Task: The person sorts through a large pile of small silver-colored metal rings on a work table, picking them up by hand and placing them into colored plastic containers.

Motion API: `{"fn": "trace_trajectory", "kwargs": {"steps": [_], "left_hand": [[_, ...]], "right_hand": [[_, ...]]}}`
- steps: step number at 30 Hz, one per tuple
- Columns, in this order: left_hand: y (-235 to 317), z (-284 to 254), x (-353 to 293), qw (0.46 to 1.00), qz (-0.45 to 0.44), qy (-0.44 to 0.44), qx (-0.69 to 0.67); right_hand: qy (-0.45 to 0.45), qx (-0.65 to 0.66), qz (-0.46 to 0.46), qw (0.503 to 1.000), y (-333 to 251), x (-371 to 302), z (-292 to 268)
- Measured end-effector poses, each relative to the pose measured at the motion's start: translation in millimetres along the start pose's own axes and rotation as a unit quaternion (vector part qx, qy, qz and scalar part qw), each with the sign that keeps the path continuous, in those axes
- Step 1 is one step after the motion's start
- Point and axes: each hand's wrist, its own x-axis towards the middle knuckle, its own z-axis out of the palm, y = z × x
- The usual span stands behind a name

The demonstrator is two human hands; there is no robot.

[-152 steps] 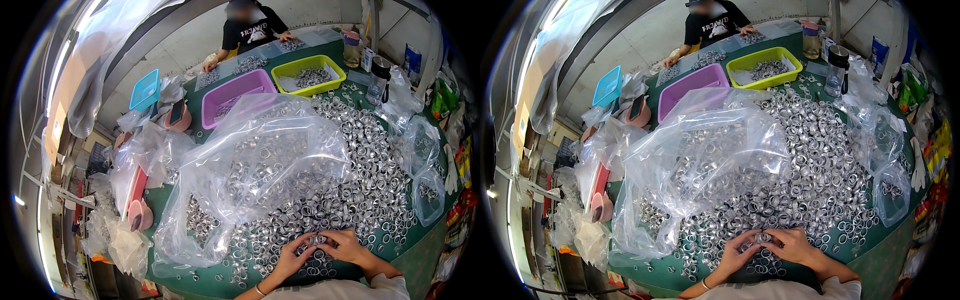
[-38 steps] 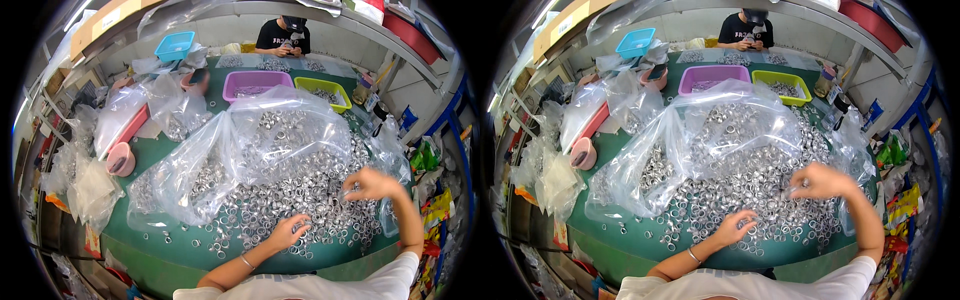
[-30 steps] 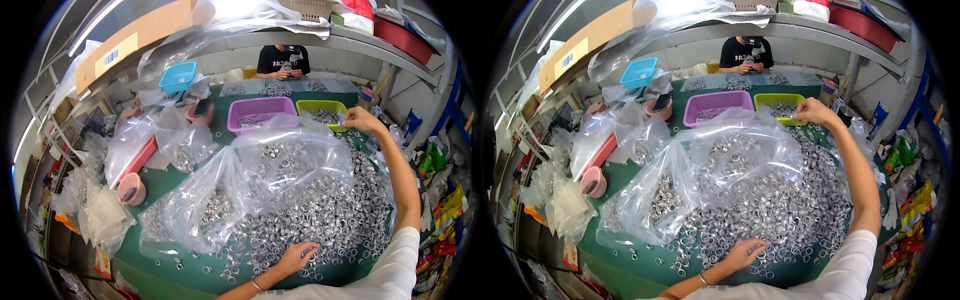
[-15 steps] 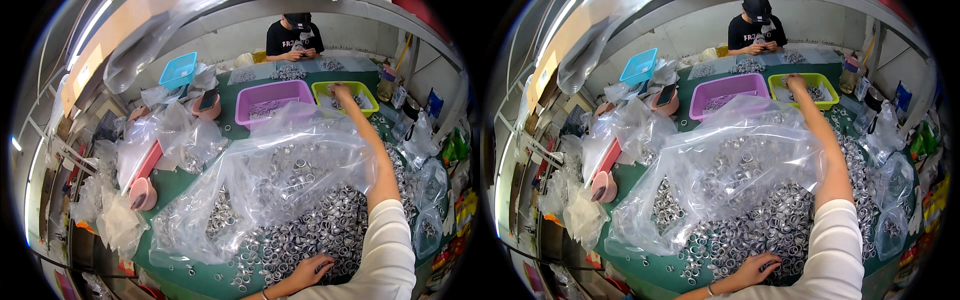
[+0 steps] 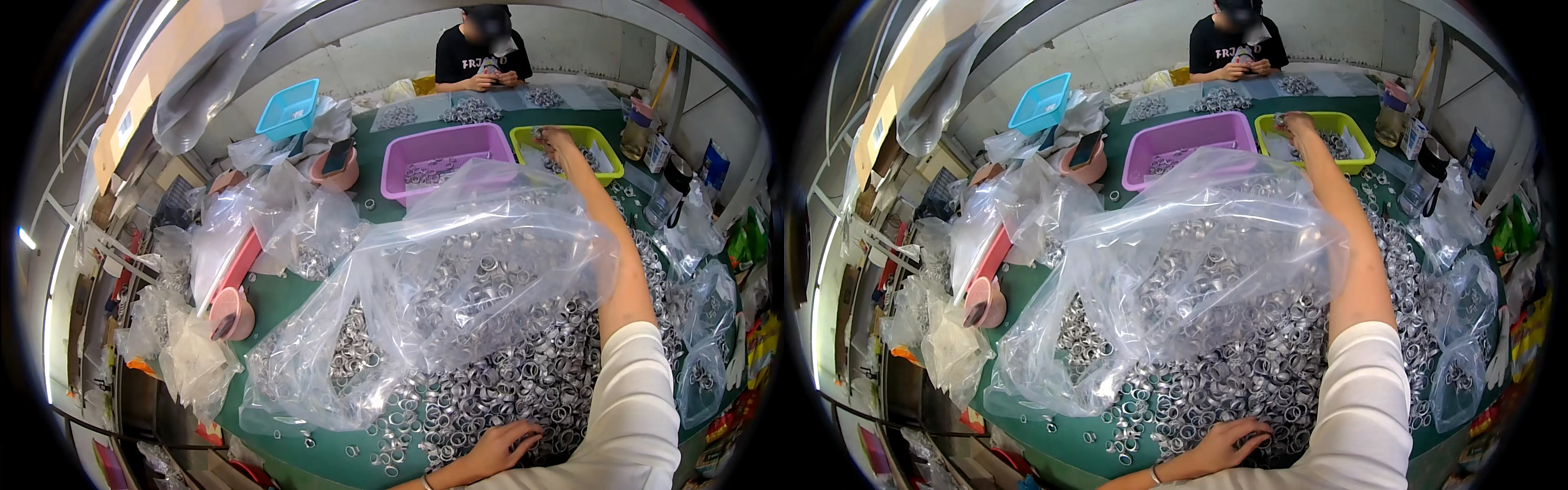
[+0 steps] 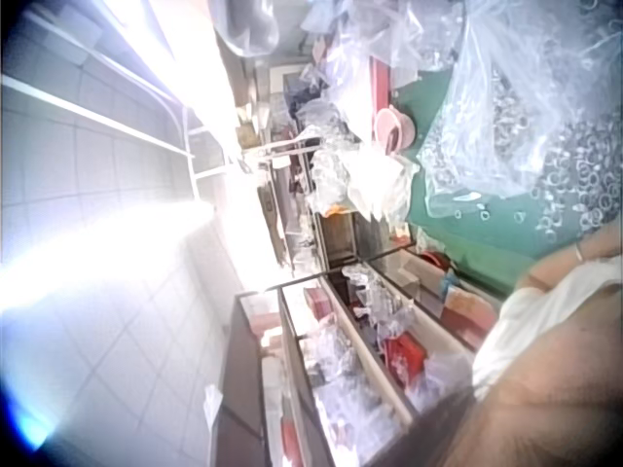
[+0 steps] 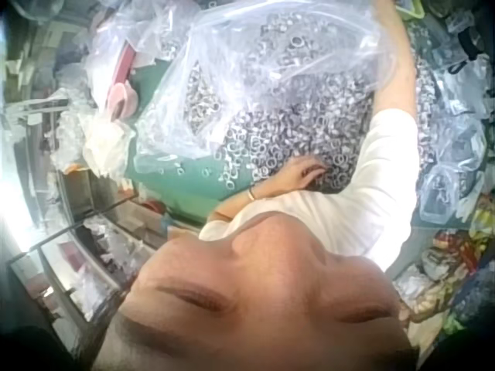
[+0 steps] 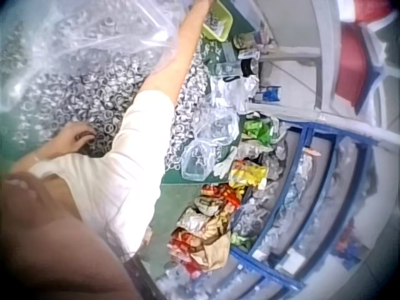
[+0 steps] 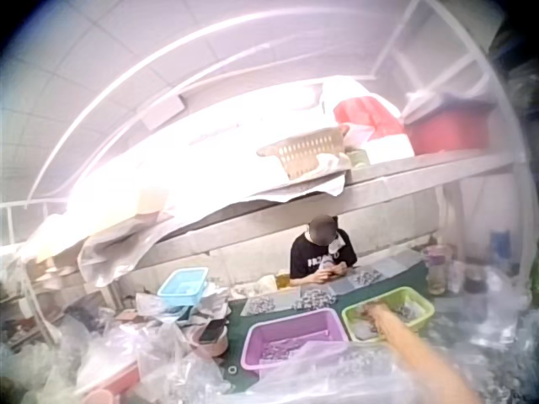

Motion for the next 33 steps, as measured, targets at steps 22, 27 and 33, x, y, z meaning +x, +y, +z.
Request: {"fn": "trace_trajectory", "kwargs": {"steps": [22, 27, 33], "left_hand": [[1.9, -2.3, -2.4, 0.998, -0.062, -0.025, 0.000], [1.8, -2.2, -2.7, 0.998, -0.064, -0.026, 0.002], [-5.9, 1.0, -5.8, 0.998, -0.058, -0.022, 0.009]], "right_hand": [[0.042, -0.129, -0.045, 0.990, -5.8, 24.6, 26.2], [0.040, -0.047, -0.051, 0.997, -0.6, 32.3, 26.8], [0.036, -0.029, -0.039, 0.998, 3.6, 41.2, 23.5]]}}
